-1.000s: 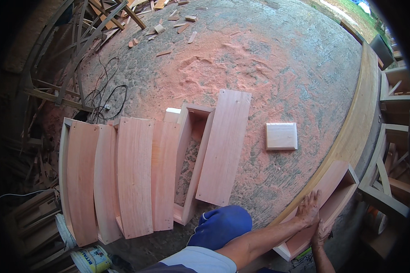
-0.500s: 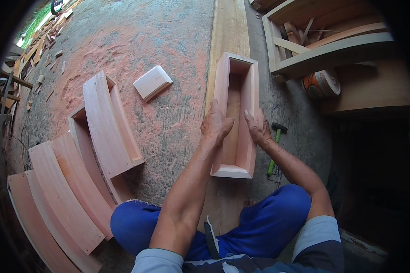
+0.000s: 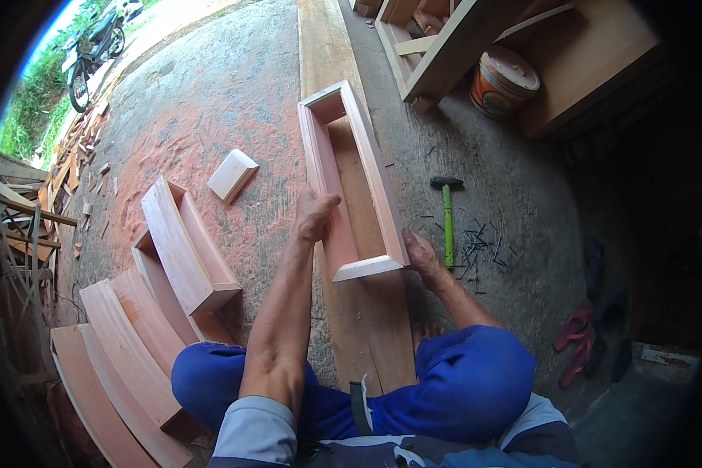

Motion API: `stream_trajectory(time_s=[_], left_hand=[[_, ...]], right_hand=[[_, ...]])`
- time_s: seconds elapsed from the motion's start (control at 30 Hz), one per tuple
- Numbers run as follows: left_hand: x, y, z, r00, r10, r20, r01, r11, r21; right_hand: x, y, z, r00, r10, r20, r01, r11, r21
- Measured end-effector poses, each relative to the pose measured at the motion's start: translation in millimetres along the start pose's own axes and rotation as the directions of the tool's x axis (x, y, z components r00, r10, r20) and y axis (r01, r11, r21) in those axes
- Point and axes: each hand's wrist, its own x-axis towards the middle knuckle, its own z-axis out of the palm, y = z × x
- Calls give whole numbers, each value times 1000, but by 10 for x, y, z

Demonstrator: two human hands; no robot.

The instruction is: The person assembles a rectangular wooden box by nailing pre-cut planks together using a hammer and nails. They sit on the floor, align the pieces, and drive nails into the joints to secure the structure.

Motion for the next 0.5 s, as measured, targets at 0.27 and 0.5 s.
stream_trajectory(time_s=[0.27,0.5], left_hand=[[113,-344,69,992,-23,-124,-15,955,-298],[100,-99,-86,985,31,-169,-109,871,-479]], right_hand=[[-44,-510,75,996,-84,36,83,996,40],[47,-485,76,996,-77,54,73,995,70]])
